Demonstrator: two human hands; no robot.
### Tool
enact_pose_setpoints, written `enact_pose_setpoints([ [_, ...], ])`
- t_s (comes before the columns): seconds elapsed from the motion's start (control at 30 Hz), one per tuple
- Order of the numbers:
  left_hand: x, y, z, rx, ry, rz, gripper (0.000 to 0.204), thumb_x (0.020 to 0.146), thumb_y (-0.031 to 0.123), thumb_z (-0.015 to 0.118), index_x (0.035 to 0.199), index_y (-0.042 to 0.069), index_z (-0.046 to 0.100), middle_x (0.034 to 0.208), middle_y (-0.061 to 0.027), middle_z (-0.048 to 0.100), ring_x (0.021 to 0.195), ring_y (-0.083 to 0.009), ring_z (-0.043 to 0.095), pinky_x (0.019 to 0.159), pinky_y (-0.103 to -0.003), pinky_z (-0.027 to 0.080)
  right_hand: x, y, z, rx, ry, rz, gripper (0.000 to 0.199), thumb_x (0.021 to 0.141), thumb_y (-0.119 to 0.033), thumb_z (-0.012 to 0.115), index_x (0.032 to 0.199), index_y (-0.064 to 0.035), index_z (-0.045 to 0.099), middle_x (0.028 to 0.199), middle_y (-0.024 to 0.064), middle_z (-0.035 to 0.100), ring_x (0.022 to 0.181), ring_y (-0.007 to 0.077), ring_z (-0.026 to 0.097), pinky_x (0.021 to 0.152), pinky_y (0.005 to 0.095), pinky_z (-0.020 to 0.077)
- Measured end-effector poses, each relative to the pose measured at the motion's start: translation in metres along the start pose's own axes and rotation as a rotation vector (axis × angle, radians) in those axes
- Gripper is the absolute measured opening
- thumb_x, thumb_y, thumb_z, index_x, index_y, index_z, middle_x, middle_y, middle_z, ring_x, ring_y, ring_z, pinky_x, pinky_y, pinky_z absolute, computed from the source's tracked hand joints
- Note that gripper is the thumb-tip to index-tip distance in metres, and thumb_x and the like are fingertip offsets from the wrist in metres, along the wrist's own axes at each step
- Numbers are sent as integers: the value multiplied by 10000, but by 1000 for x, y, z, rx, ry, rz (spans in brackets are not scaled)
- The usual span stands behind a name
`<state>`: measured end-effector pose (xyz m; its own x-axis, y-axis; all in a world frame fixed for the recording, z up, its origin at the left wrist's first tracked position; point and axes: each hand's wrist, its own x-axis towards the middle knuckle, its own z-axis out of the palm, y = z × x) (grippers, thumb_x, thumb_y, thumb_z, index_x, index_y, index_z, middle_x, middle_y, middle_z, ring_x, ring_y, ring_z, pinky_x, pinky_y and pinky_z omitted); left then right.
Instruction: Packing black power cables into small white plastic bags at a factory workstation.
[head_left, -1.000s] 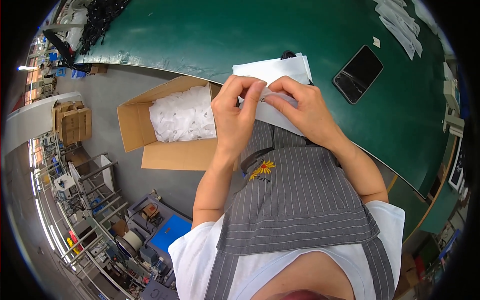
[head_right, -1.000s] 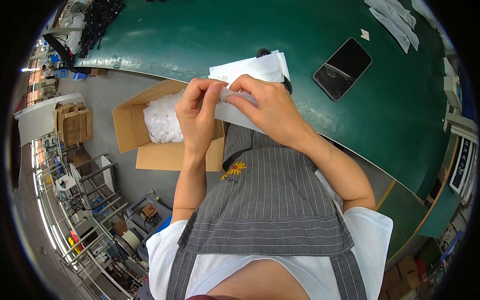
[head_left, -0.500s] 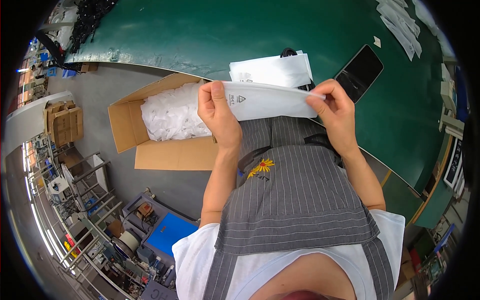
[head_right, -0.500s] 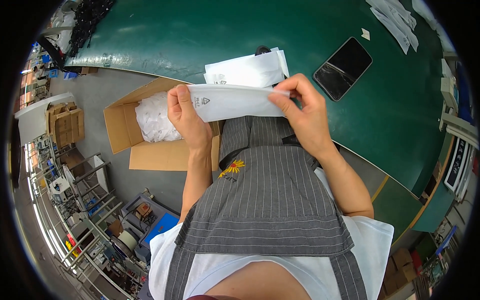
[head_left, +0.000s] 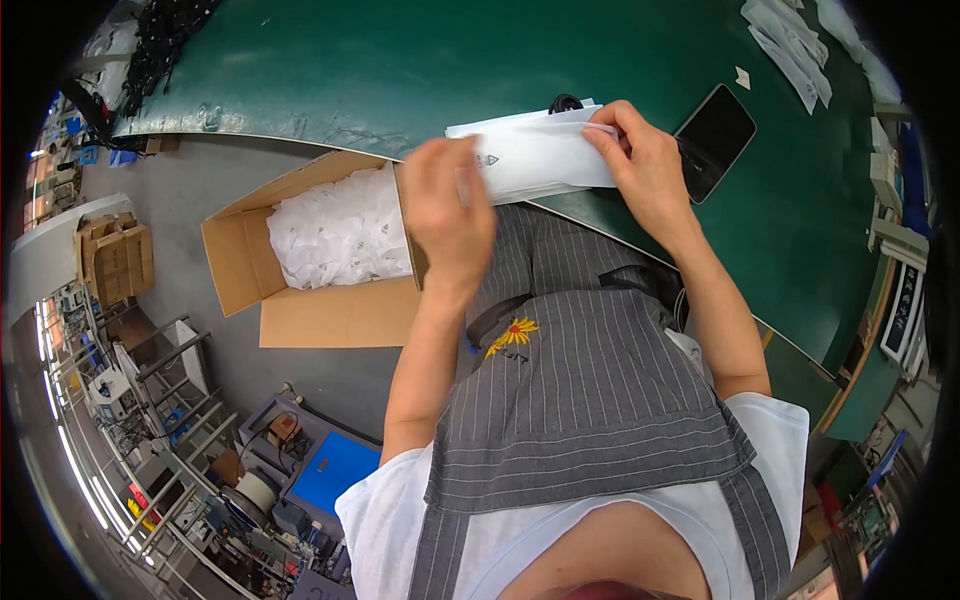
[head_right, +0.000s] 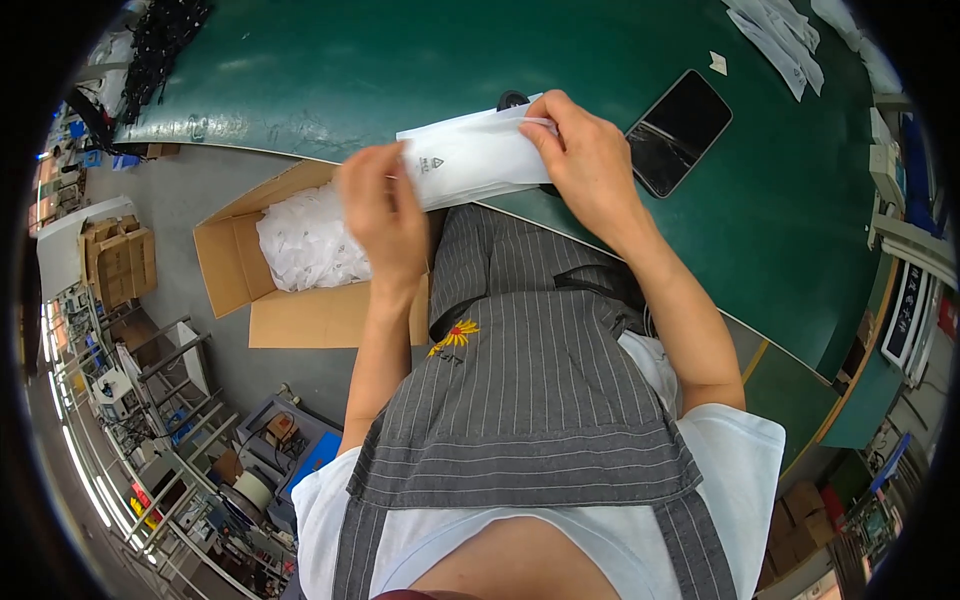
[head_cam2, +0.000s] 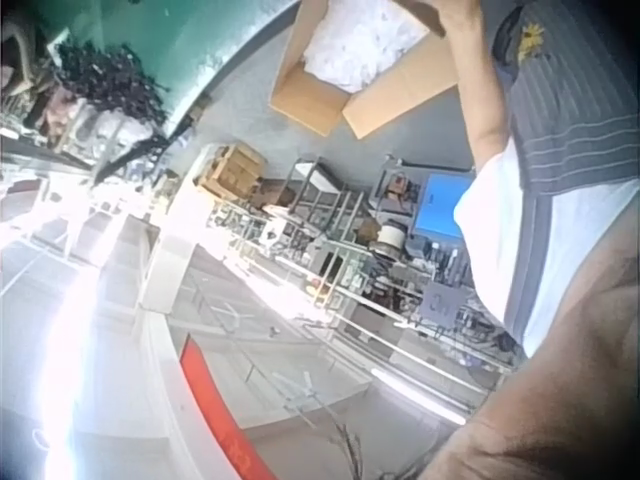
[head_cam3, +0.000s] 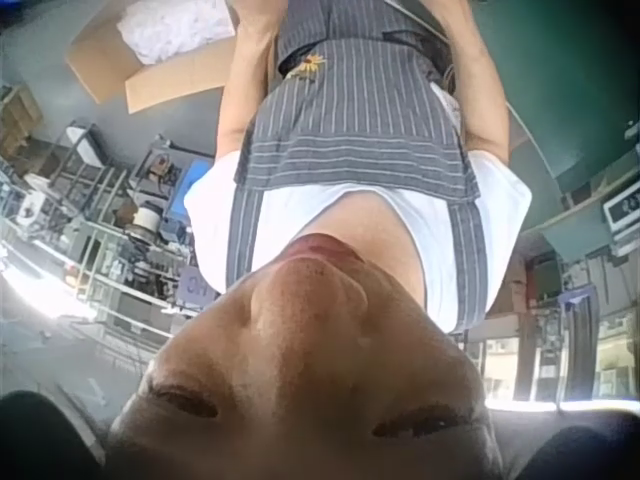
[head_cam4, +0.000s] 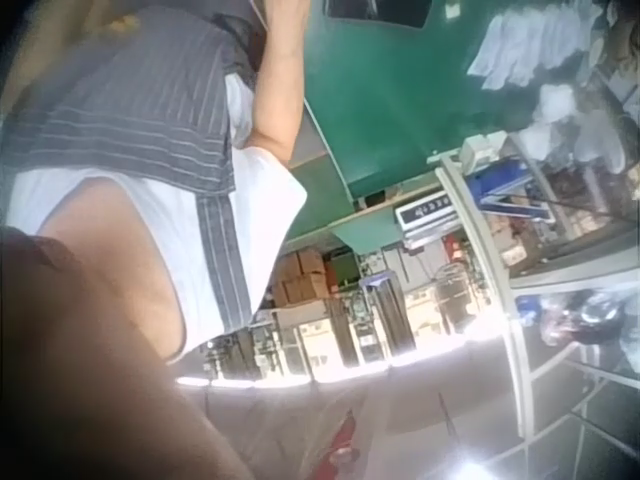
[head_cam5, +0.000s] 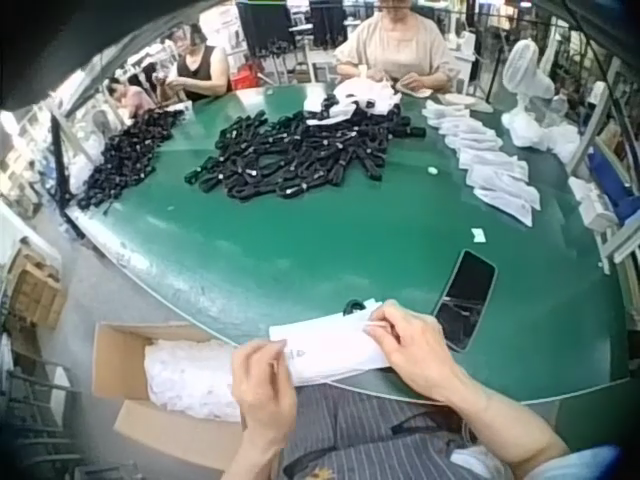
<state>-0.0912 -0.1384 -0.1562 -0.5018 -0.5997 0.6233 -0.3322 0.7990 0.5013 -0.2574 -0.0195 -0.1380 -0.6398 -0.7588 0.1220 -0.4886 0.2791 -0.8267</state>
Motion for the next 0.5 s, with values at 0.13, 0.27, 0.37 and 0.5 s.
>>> enact_pose_setpoints([
  [0.13,-13,7,30,89,-364,2,212,801,51,630,1008,97,642,943,-54,561,845,-240,547,715,-352,471,15,-3,-4,-188,-100,59,214,855,-254,605,928,-53,604,779,103,632,686,259,604,628,360,457],
  [0.27,-13,4,34,91,-359,4,233,793,85,651,1025,100,638,931,-46,543,820,-227,536,699,-347,467,50,12,-2,-255,-108,-31,217,848,-244,611,927,-42,612,786,93,626,710,241,591,644,344,458],
  [0.37,-11,6,33,91,-356,-26,269,770,120,680,1035,107,637,927,-44,540,807,-225,531,690,-341,464,82,22,7,-278,-468,72,176,824,-183,614,891,-20,609,797,86,614,710,184,561,649,298,444],
  [0.5,-14,4,33,127,-306,-45,333,712,178,723,1028,128,633,897,-42,524,806,-216,525,677,-332,456,91,36,4,-262,-504,-69,192,800,-221,615,871,-43,623,793,101,637,735,226,604,670,323,464],
])
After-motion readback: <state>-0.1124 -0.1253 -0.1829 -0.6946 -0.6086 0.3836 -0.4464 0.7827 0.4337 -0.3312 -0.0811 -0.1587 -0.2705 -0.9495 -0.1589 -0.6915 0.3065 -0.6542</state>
